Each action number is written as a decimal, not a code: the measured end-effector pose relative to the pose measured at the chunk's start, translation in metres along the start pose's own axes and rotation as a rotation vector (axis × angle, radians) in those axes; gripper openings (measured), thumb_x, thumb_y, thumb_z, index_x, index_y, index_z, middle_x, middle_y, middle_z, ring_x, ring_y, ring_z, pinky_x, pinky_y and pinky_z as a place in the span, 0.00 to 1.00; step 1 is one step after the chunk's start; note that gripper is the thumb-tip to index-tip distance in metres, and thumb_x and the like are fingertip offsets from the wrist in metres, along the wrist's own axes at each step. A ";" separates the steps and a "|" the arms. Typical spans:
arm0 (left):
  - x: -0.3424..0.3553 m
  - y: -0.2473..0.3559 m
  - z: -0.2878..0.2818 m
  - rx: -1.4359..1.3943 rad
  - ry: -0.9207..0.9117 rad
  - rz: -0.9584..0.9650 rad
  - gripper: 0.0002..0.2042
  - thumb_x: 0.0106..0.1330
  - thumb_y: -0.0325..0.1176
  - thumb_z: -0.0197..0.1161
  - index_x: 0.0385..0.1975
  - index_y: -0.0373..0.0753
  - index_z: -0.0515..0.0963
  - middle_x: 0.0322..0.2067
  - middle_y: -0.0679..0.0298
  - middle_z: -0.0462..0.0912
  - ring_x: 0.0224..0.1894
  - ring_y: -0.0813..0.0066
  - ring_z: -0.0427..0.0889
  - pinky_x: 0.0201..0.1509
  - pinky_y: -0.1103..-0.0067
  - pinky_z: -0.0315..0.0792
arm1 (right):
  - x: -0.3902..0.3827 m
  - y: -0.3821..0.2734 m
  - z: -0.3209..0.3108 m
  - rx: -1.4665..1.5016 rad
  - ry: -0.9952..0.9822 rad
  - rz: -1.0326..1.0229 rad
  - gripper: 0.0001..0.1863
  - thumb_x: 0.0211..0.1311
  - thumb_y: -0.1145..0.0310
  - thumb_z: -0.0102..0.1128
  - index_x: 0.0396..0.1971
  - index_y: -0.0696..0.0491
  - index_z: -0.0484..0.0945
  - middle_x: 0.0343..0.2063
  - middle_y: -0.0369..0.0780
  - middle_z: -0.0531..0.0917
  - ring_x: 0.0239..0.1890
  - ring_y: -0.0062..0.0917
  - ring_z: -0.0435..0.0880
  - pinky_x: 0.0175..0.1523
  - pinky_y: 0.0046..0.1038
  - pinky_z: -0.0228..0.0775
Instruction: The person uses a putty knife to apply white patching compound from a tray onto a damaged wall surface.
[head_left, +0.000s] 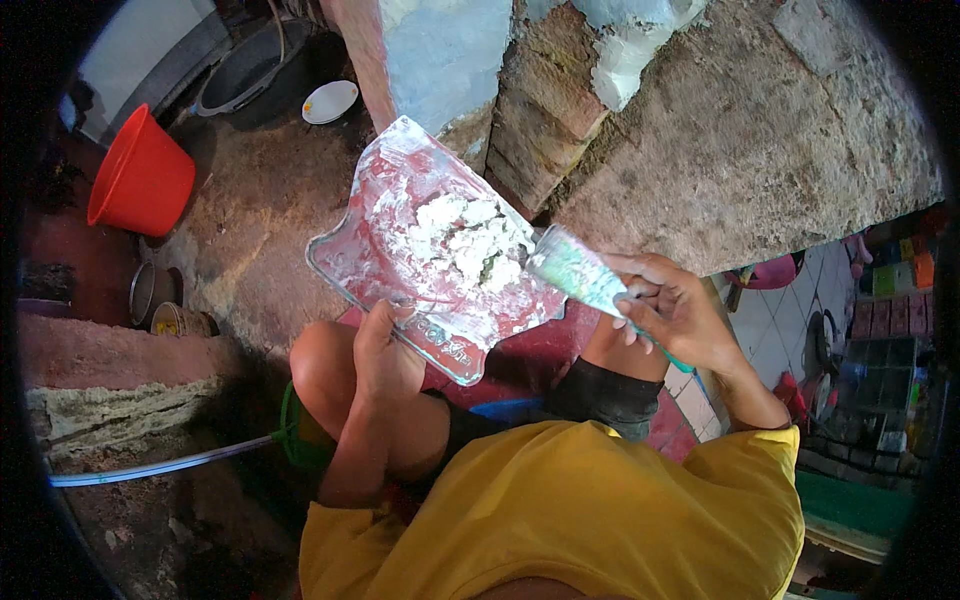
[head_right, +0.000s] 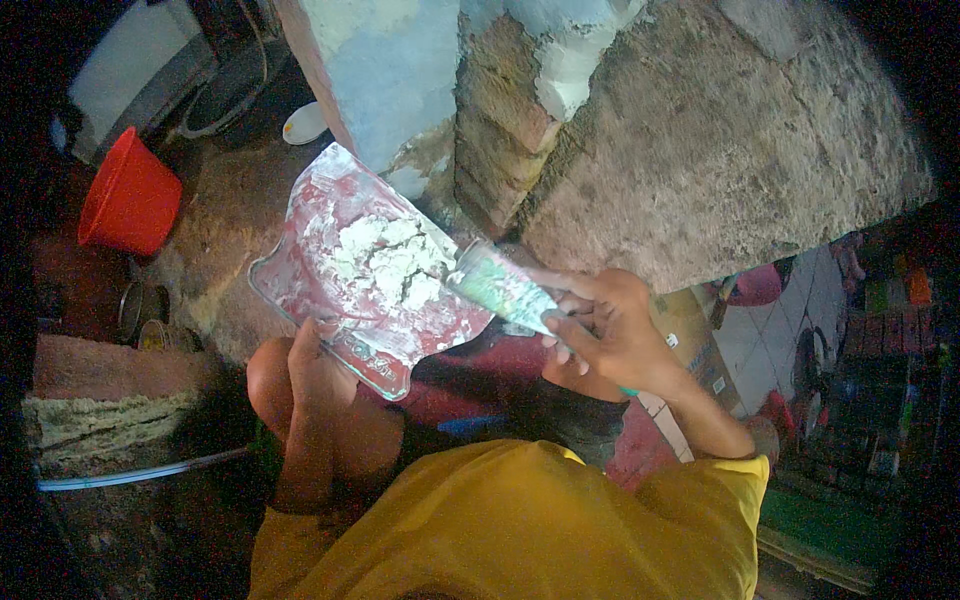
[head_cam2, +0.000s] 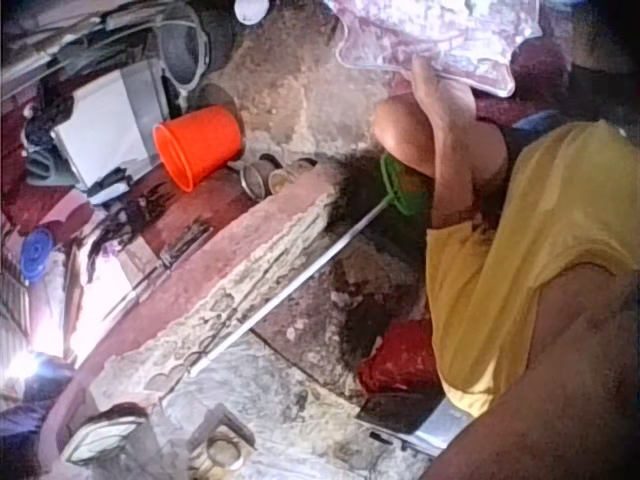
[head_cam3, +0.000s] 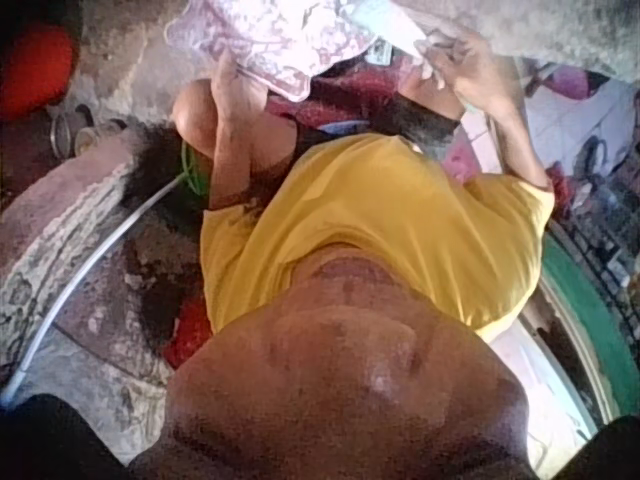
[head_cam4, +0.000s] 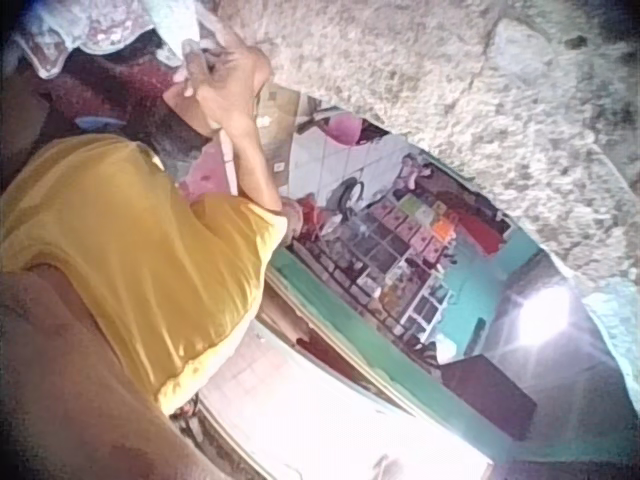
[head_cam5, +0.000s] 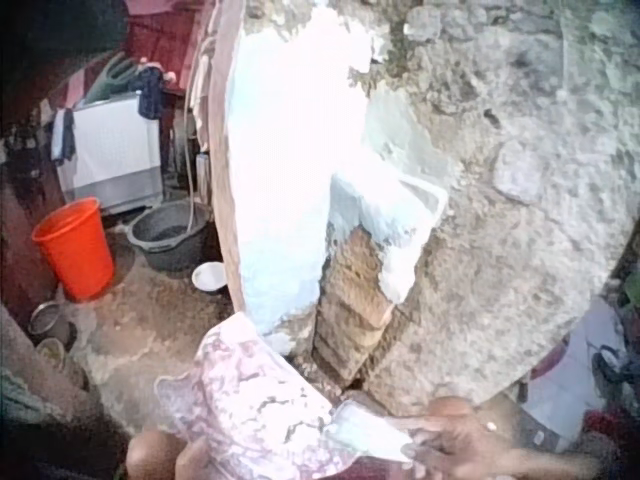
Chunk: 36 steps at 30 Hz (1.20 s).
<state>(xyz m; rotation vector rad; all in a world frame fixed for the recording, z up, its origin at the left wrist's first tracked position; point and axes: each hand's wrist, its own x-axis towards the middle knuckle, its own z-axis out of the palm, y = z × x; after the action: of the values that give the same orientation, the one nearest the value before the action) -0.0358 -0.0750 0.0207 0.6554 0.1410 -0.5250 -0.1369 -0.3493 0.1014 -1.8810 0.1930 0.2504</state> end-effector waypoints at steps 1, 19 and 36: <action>-0.001 0.000 0.000 -0.007 0.004 -0.011 0.21 0.55 0.24 0.48 0.52 0.29 0.63 0.48 0.55 0.73 0.52 0.62 0.72 0.59 0.67 0.65 | 0.000 -0.001 -0.003 0.032 0.025 -0.005 0.22 0.63 0.78 0.51 0.58 0.57 0.65 0.25 0.36 0.77 0.23 0.13 0.74 0.23 0.15 0.65; 0.004 -0.002 -0.003 0.003 -0.041 -0.001 0.19 0.58 0.25 0.45 0.51 0.27 0.65 0.47 0.54 0.75 0.51 0.62 0.74 0.58 0.67 0.67 | 0.015 0.016 -0.008 -0.273 0.128 -0.328 0.19 0.60 0.78 0.54 0.53 0.56 0.71 0.30 0.39 0.80 0.26 0.14 0.75 0.30 0.17 0.70; 0.005 -0.007 0.004 0.128 0.033 -0.095 0.27 0.54 0.23 0.46 0.58 0.32 0.56 0.52 0.52 0.69 0.55 0.60 0.71 0.59 0.66 0.65 | 0.014 -0.037 -0.013 -1.283 -0.003 -0.623 0.30 0.37 0.69 0.63 0.50 0.45 0.75 0.26 0.37 0.75 0.28 0.31 0.78 0.32 0.29 0.72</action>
<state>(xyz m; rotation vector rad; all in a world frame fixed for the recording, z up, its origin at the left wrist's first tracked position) -0.0354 -0.0839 0.0193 0.7852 0.1716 -0.6184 -0.1130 -0.3501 0.1353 -3.0645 -0.7291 -0.1095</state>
